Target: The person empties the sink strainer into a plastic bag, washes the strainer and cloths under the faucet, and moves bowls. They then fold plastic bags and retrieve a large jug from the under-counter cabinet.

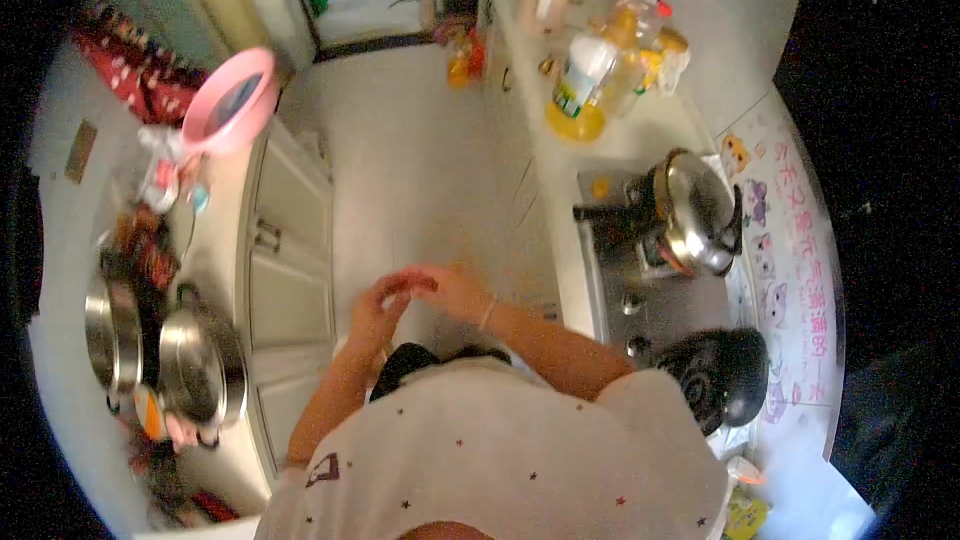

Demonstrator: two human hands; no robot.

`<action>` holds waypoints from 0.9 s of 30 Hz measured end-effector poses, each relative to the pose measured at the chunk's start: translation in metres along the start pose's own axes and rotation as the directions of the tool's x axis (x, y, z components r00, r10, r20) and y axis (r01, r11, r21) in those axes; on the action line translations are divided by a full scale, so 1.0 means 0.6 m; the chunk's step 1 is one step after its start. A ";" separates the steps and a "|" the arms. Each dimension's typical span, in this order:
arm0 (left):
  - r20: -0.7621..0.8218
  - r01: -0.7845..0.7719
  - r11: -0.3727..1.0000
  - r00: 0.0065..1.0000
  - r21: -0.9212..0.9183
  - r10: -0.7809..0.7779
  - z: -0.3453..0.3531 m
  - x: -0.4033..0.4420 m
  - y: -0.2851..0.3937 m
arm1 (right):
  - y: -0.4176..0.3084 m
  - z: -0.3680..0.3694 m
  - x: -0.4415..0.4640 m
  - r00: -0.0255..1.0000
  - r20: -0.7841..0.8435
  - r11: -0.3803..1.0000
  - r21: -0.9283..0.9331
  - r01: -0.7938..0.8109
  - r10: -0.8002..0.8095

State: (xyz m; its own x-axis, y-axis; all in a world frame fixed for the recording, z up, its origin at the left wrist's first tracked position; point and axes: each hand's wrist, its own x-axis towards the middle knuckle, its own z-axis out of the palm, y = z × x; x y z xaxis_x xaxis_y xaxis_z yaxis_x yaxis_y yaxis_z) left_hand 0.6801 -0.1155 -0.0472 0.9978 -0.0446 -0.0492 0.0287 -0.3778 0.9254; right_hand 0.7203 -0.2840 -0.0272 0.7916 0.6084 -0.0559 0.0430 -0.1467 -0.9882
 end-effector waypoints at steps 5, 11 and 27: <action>0.142 0.072 0.997 0.987 0.026 -0.075 -0.029 0.158 -0.006 | 0.045 -0.064 0.117 0.992 -0.076 0.994 -0.037 -0.105 0.102; 0.187 0.051 0.998 0.981 0.028 -0.055 -0.110 0.428 -0.048 | 0.105 -0.186 0.340 0.945 -0.281 0.946 -0.225 -0.234 0.166; 0.418 -0.091 0.990 0.908 0.104 0.040 -0.135 1.022 -0.029 | 0.234 -0.532 0.637 0.649 -0.623 0.895 0.227 -0.385 0.437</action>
State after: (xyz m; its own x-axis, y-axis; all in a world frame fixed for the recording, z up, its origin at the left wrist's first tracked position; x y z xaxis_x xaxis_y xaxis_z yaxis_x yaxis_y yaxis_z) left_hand 1.2964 -0.0616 -0.0629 0.8817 -0.4421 -0.1648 -0.0688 -0.4660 0.8821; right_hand 1.2236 -0.3209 -0.1418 0.9121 -0.1551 -0.3795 -0.4044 -0.1884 -0.8950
